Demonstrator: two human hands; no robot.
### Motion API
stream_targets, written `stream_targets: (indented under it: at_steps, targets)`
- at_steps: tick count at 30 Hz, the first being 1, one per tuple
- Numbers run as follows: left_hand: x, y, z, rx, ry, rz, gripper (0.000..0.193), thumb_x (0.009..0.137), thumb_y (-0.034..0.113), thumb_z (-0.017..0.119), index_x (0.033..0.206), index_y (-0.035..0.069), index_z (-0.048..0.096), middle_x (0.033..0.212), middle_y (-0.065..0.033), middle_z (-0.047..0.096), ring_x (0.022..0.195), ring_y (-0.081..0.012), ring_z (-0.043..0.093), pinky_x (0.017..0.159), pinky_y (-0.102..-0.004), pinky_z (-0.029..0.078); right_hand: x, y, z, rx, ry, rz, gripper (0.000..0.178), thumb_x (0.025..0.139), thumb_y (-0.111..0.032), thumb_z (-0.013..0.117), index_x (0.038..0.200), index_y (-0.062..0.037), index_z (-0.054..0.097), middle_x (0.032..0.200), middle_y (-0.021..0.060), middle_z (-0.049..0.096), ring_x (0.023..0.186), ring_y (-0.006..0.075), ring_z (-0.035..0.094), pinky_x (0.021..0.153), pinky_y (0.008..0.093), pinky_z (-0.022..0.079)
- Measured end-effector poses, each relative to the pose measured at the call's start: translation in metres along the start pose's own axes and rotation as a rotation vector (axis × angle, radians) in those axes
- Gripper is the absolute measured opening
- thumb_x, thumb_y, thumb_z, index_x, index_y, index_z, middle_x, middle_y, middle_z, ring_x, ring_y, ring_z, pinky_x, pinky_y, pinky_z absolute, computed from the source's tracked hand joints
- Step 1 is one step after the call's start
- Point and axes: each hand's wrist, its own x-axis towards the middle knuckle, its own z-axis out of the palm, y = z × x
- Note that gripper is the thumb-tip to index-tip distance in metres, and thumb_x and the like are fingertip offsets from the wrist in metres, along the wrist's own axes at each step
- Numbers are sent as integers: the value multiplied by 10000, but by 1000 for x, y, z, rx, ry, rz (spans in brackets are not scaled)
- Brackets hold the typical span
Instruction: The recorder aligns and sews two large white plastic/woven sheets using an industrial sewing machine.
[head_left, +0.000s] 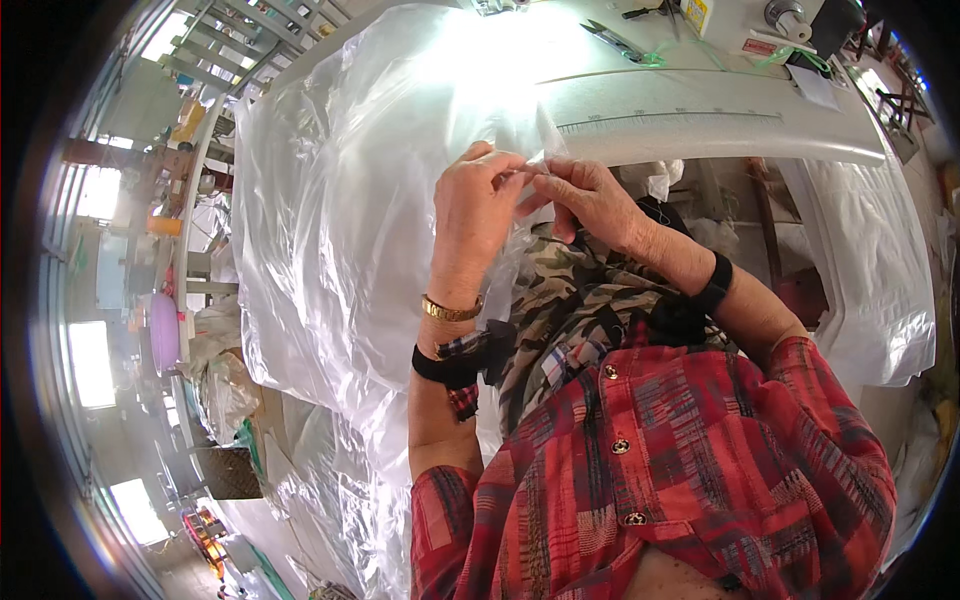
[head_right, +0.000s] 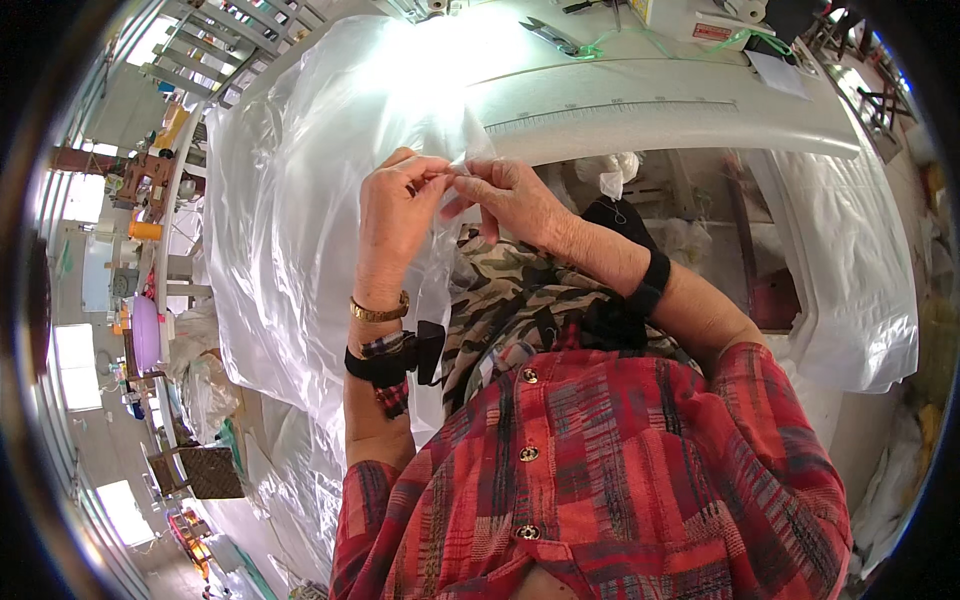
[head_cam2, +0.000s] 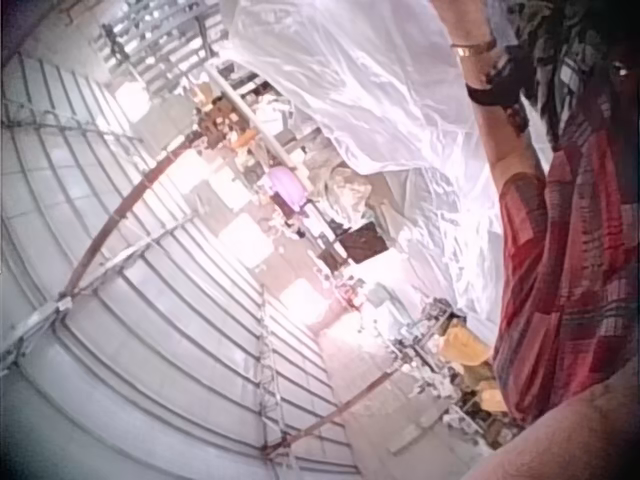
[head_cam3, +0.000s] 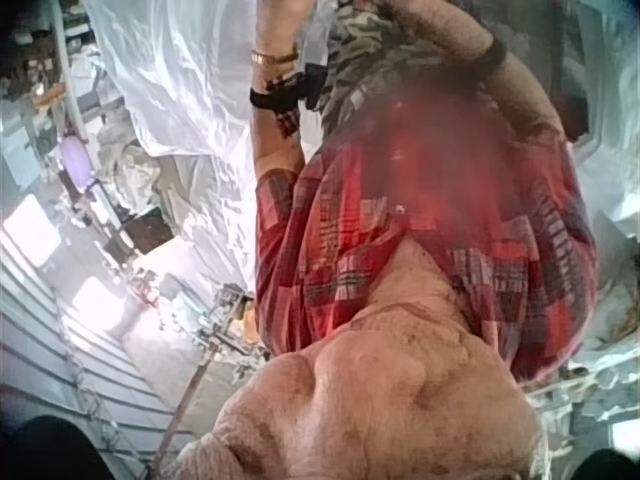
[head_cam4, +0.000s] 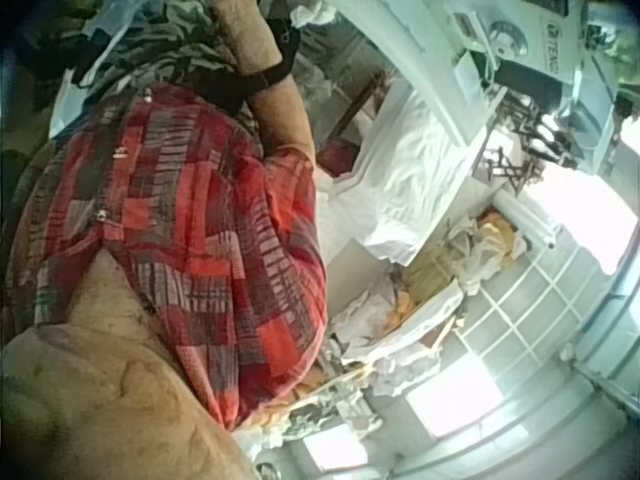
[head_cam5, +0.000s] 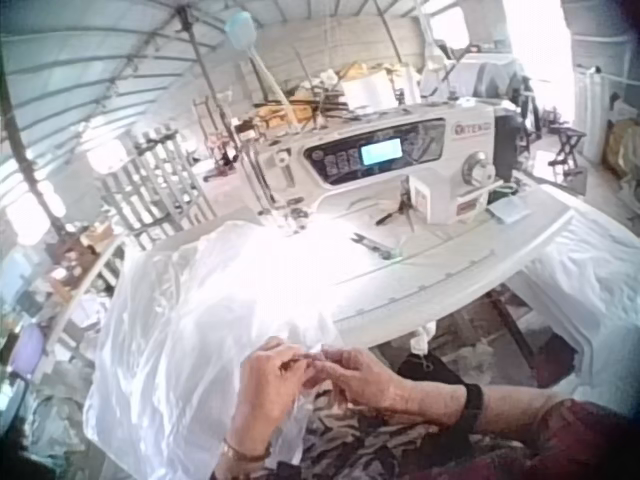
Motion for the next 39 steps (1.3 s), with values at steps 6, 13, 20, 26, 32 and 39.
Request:
stream_targets:
  at_steps: [6, 13, 20, 26, 32, 39]
  targets:
    - [2, -4, -3, -50, 71, -17, 95, 793, 82, 698, 846, 3, 692, 754, -99, 610, 595, -195, 580, 571, -307, 452, -2, -9, 0, -135, 46, -19, 250, 986, -182, 479, 1064, 17, 609, 864, 91, 706, 487, 86, 565, 495, 218, 472]
    - [2, 6, -3, -227, 25, -223, 102, 826, 36, 691, 914, -6, 664, 769, -60, 635, 658, -95, 617, 536, -224, 450, -1, -20, -8, -1074, 304, -400, 198, 890, -214, 608, 965, -42, 669, 875, 129, 682, 634, 316, 626, 607, 363, 499]
    - [10, -7, 10, 10, 219, 122, 126, 809, -43, 659, 929, -16, 632, 800, -88, 616, 682, -164, 630, 610, -279, 499, 3, -32, -13, -1318, 327, -636, 211, 828, -236, 679, 978, -91, 712, 1139, 46, 640, 1097, 226, 539, 914, 391, 405]
    - [15, 0, 11, 71, 213, 149, 99, 804, -12, 660, 900, 5, 644, 795, -88, 606, 641, -204, 604, 585, -307, 467, 20, -27, -25, -1312, 332, -691, 192, 807, -200, 694, 968, -97, 718, 1189, 17, 620, 1166, 225, 488, 976, 420, 339]
    - [17, -3, 12, 199, 196, 261, 70, 803, 75, 673, 869, 65, 652, 803, -60, 581, 655, -244, 599, 566, -337, 464, 34, -24, -32, -1334, 323, -676, 142, 796, -149, 676, 929, -103, 695, 1203, 25, 617, 1137, 235, 506, 929, 416, 362]
    - [21, -3, 16, 359, 290, 425, 52, 801, 84, 674, 845, 69, 652, 837, -31, 607, 748, -242, 609, 631, -346, 476, 39, -17, -28, -1364, 370, -596, 205, 804, -163, 652, 998, -97, 661, 1161, 22, 625, 1073, 229, 522, 875, 396, 379]
